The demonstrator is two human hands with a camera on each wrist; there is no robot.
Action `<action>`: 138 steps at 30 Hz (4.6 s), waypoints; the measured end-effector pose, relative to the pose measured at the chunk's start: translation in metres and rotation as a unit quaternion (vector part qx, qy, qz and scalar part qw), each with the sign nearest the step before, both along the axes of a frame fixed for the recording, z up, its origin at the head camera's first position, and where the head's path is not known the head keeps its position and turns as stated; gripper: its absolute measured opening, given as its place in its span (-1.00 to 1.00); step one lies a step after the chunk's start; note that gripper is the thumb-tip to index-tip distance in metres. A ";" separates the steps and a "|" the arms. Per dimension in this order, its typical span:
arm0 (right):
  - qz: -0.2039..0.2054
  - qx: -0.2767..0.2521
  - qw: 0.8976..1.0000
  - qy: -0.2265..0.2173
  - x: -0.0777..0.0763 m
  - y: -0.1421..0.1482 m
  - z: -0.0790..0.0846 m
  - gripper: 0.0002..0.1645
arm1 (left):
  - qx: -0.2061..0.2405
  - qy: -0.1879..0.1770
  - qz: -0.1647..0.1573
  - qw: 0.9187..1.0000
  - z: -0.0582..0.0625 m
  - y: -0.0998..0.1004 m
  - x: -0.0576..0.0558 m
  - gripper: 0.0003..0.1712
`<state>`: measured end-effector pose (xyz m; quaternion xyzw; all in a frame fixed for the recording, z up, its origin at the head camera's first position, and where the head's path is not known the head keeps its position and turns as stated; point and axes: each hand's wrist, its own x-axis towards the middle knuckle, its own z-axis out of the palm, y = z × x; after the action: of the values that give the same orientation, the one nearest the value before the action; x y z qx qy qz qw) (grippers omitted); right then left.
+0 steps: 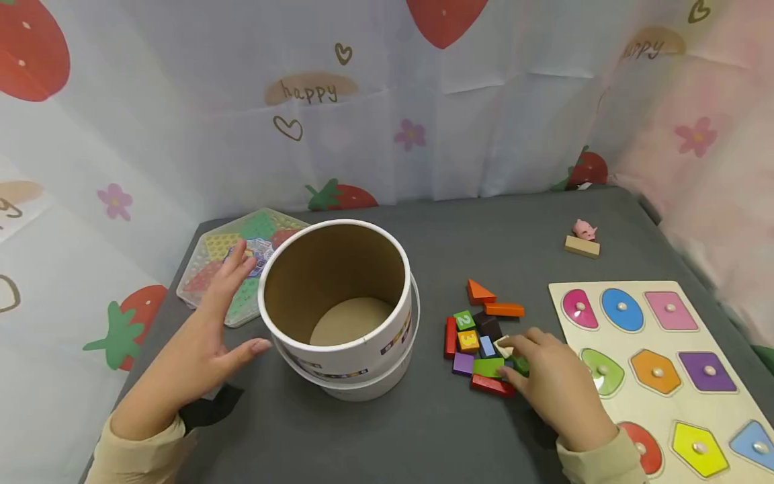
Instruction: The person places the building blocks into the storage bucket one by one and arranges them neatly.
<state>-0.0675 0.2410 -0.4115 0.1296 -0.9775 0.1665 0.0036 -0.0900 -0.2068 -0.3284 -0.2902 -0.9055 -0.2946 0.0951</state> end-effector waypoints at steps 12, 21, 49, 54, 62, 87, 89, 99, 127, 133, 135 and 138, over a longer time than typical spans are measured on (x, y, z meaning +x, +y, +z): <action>-0.037 0.013 0.994 -0.099 0.038 -0.024 -0.030 -0.62 | -0.005 -0.177 -0.073 0.981 0.008 0.010 -0.016 0.22; -0.039 0.045 0.997 -0.045 0.051 -0.012 -0.042 -0.67 | 0.000 -0.169 -0.105 0.980 -0.013 0.017 -0.016 0.30; 0.176 -0.145 0.943 0.241 -0.025 -0.124 0.149 -0.53 | -0.025 -0.157 -0.076 0.984 0.026 0.014 -0.036 0.33; 0.229 -0.084 0.949 0.199 -0.055 -0.147 0.147 -0.64 | -0.028 -0.161 -0.077 0.983 0.028 0.013 -0.037 0.31; 0.231 -0.112 0.951 0.170 -0.069 -0.146 0.138 -0.79 | -0.016 -0.166 -0.076 0.983 0.025 0.013 -0.037 0.31; 0.024 0.010 0.997 -0.068 -0.114 -0.035 0.025 -0.76 | -0.019 -0.162 -0.081 0.983 0.022 0.019 -0.036 0.30; 0.024 -0.015 0.999 -0.038 -0.110 -0.039 0.045 -0.76 | -0.019 -0.159 -0.084 0.984 0.022 0.020 -0.036 0.30; 0.081 -0.153 0.967 0.186 -0.069 -0.091 0.145 -0.62 | -0.018 -0.162 -0.084 0.983 0.025 0.018 -0.036 0.31; 0.045 -0.118 0.986 0.106 -0.075 -0.061 0.109 -0.78 | -0.010 -0.178 -0.089 0.980 0.017 0.021 -0.038 0.30; 0.042 0.000 0.997 -0.067 -0.087 -0.024 0.055 -0.71 | -0.014 -0.172 -0.088 0.981 0.022 0.016 -0.039 0.31; 0.051 0.007 0.994 -0.094 -0.091 -0.017 0.036 -0.69 | -0.016 -0.168 -0.089 0.982 0.022 0.016 -0.039 0.31; 0.054 0.005 0.994 -0.090 -0.093 -0.012 0.014 -0.69 | -0.021 -0.167 -0.087 0.982 0.022 0.016 -0.039 0.31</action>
<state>-0.1606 0.2291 -0.3979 0.1664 -0.9662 0.1729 -0.0944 -0.1294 -0.1912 -0.3063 -0.3169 -0.8858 -0.3271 -0.0894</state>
